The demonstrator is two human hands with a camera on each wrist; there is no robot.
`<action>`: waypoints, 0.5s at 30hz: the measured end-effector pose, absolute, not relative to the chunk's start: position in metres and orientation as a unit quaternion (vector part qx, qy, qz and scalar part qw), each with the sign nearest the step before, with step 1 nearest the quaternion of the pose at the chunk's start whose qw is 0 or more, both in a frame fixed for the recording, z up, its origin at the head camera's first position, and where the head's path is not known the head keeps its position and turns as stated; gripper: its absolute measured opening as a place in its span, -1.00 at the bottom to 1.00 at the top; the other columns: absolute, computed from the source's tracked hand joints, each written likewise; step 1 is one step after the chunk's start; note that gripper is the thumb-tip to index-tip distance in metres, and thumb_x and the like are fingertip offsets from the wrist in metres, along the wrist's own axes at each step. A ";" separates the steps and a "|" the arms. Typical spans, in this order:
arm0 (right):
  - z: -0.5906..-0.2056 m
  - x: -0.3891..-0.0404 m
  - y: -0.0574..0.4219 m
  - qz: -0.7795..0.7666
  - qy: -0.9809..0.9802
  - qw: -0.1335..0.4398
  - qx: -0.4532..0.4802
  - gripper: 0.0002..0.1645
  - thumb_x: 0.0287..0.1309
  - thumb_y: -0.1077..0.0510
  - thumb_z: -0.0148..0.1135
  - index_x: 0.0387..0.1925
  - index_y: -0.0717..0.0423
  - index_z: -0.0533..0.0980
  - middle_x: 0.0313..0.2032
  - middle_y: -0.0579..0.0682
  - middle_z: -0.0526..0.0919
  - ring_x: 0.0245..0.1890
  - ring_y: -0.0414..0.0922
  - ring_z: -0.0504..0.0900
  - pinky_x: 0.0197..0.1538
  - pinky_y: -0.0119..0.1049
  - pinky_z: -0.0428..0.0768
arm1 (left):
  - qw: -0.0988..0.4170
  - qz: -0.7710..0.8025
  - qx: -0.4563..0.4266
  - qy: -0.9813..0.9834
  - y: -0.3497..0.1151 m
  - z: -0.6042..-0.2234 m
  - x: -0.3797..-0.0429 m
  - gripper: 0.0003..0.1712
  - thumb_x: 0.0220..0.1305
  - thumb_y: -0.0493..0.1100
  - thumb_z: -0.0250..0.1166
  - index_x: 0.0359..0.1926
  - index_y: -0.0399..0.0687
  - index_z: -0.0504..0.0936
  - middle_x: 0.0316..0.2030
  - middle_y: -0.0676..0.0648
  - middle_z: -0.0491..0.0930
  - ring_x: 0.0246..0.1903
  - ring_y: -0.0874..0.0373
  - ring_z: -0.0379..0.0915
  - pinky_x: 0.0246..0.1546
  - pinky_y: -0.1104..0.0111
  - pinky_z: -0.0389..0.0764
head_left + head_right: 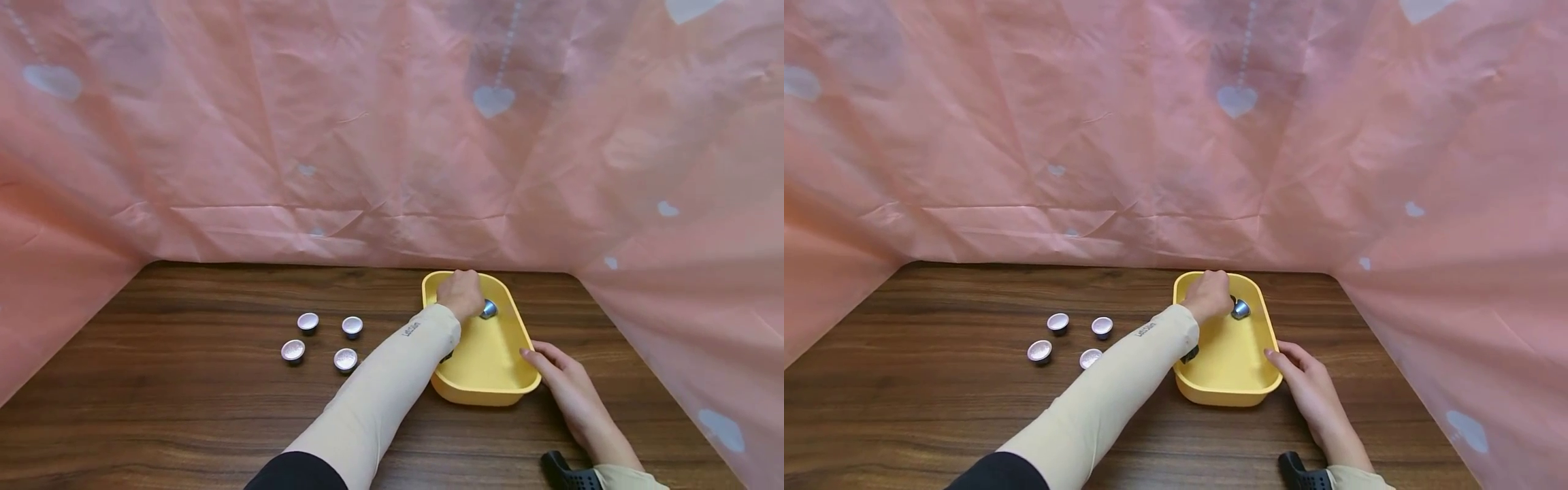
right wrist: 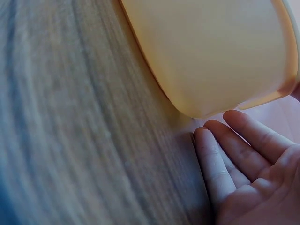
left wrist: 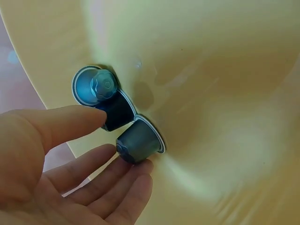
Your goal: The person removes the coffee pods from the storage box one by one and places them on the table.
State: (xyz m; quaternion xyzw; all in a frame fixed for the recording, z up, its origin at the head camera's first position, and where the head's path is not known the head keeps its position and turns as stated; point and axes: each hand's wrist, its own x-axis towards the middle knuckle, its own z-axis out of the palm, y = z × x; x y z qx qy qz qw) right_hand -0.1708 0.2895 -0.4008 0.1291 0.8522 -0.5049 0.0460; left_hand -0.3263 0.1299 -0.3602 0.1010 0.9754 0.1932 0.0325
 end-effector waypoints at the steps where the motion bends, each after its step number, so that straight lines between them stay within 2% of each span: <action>1: -0.400 -0.171 0.289 -0.502 0.854 0.046 0.128 -0.17 0.54 -0.35 0.15 0.53 0.09 0.40 0.39 0.03 0.56 0.06 -0.53 0.46 0.17 -0.51 0.41 | 0.029 0.192 0.104 0.976 0.131 -0.364 -0.331 -0.91 0.32 -0.07 0.44 -0.34 0.13 0.71 -0.28 0.10 0.73 -0.36 0.22 0.58 -0.44 0.29 0.58; 7: -0.399 -0.170 0.290 -0.494 0.860 0.042 0.121 -0.19 0.53 -0.34 0.17 0.52 0.08 0.42 0.38 0.02 0.57 0.07 -0.51 0.45 0.19 -0.50 0.40 | 0.016 0.194 0.112 0.975 0.138 -0.384 -0.351 -0.87 0.36 -0.10 0.39 -0.37 0.17 0.67 -0.28 0.14 0.71 -0.38 0.24 0.55 -0.45 0.30 0.57; 10: -0.400 -0.170 0.289 -0.492 0.862 0.040 0.120 -0.20 0.53 -0.34 0.17 0.51 0.07 0.44 0.37 0.00 0.58 0.08 -0.51 0.45 0.20 -0.49 0.39 | 0.016 0.200 0.115 0.973 0.133 -0.375 -0.341 -0.87 0.39 -0.14 0.38 -0.36 0.12 0.68 -0.30 0.11 0.71 -0.40 0.23 0.54 -0.46 0.31 0.56; 15: -0.400 -0.169 0.289 -0.495 0.860 0.042 0.122 -0.19 0.52 -0.35 0.19 0.51 0.07 0.44 0.34 -0.03 0.60 0.08 -0.50 0.45 0.21 -0.46 0.39 | 0.000 0.181 0.133 0.975 0.126 -0.355 -0.317 -0.94 0.35 -0.16 0.40 -0.30 0.09 0.72 -0.22 0.09 0.75 -0.33 0.23 0.62 -0.45 0.31 0.60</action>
